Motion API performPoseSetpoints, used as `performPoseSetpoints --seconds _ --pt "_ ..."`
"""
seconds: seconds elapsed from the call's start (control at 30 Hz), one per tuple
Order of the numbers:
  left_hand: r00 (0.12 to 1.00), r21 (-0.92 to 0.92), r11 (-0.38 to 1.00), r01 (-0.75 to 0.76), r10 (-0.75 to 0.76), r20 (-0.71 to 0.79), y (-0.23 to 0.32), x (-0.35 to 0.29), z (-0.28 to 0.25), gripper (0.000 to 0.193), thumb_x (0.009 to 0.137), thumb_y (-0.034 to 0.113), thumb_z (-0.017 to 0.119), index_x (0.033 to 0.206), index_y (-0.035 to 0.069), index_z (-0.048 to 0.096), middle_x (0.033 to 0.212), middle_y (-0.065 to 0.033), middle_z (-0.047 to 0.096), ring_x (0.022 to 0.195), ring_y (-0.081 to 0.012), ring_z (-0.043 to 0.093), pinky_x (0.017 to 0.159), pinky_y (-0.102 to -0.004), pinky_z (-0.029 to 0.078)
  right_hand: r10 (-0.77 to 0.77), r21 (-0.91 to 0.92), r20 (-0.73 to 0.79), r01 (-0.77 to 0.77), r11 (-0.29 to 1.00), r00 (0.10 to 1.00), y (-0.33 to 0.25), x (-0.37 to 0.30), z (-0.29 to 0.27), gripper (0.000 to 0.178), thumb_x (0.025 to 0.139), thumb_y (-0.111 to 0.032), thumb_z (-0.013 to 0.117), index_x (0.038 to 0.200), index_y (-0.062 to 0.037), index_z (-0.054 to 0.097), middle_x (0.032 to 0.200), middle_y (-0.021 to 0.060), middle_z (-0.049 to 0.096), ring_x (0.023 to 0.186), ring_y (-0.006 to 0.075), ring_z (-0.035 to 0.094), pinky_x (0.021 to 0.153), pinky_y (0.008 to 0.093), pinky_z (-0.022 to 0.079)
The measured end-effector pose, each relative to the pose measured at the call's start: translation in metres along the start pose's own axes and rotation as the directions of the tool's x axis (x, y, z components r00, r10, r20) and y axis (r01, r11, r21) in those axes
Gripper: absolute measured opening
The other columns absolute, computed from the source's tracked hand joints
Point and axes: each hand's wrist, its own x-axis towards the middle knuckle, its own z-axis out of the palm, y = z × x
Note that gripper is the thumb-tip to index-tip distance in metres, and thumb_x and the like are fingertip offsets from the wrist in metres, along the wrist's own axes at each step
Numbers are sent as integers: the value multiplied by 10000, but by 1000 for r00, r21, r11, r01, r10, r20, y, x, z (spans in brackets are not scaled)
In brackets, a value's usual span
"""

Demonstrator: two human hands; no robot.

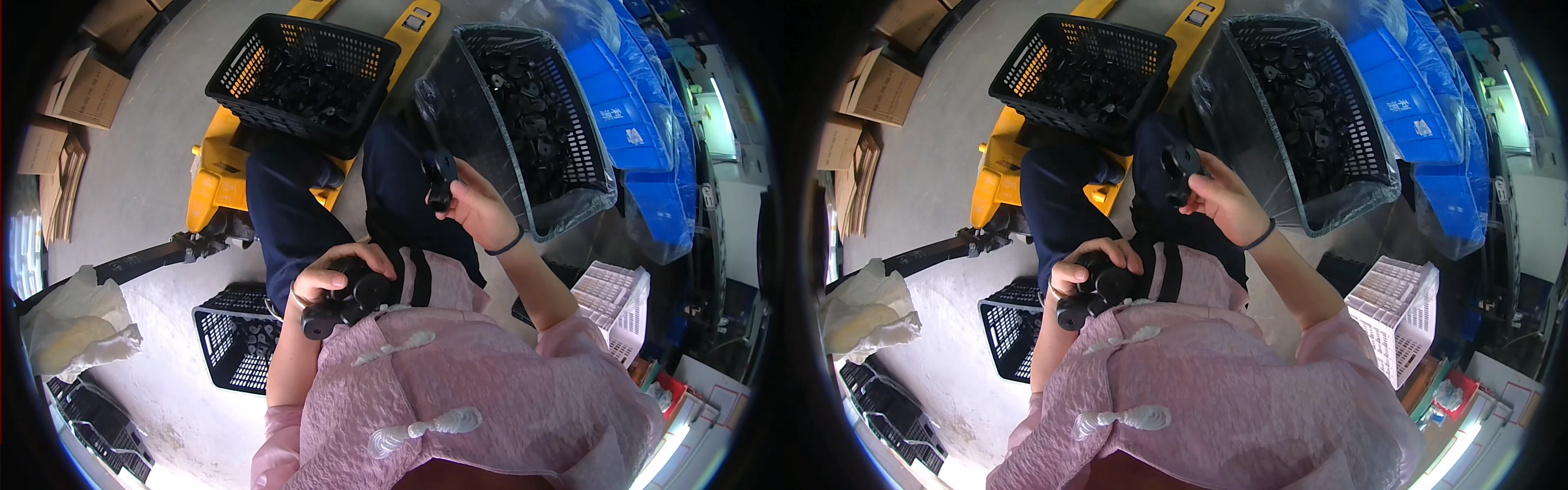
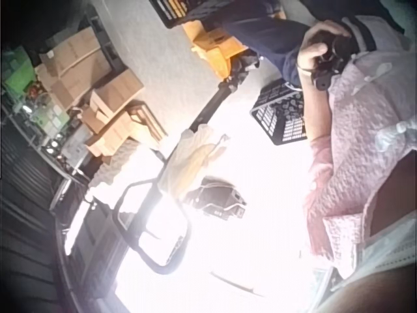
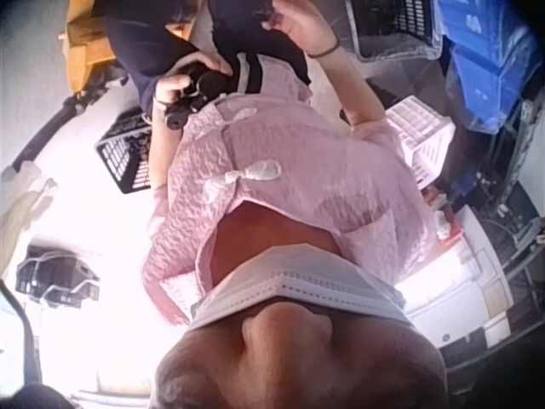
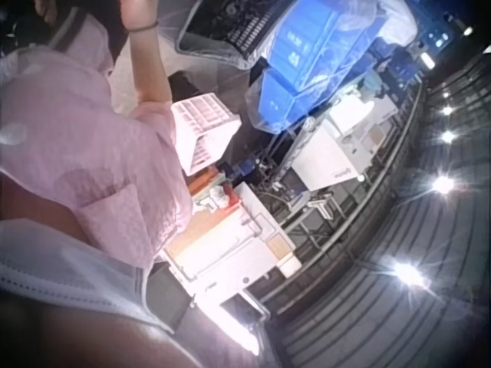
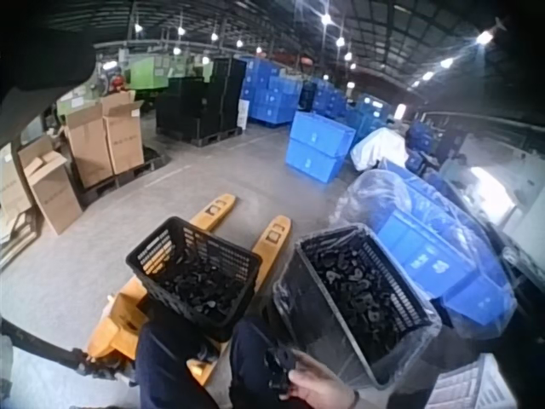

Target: The recorder is assembling small black plastic components by hand in a warehouse setting.

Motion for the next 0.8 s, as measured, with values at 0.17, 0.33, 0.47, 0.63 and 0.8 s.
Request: performPoseSetpoints --seconds 0.17,0.33,0.47,0.63,0.8 --pt "1000 -32 999 4 -5 -28 -1 0 0 487 630 346 578 915 -48 572 964 -207 556 914 -272 538 846 -316 384 97 475 122 -144 868 988 5 7 -9 460 899 -241 368 1308 -38 308 922 70 520 756 149 476 703 286 381" --pt "1000 -29 1000 8 -9 -21 -1 0 0 487 633 352 581 913 -47 569 963 -207 556 914 -268 537 844 -316 384 -7 717 272 -197 668 962 5 14 -2 475 859 -241 367 1287 -35 352 831 48 496 727 158 436 731 311 354" --pt "1000 -32 999 1 -2 -20 -2 -1 0 487 639 354 583 915 -47 568 963 -208 555 910 -267 537 841 -315 385 -173 778 426 -262 572 888 9 23 4 521 835 -252 370 1309 -39 330 792 44 468 732 159 419 743 306 335" --pt "1000 -33 999 2 -3 -10 -2 -1 -1 492 646 354 583 919 -55 565 969 -207 553 912 -265 535 845 -314 380 -145 786 366 -222 577 919 9 30 7 517 833 -239 428 1301 -41 333 806 43 498 722 150 447 746 297 357" --pt "1000 -23 1000 11 -11 -3 -2 -1 -3 495 649 355 581 923 -57 563 976 -205 551 921 -268 530 849 -317 376 -1 633 146 -93 769 989 7 37 -3 315 885 -223 444 1132 -37 500 970 94 585 779 146 517 748 292 403"
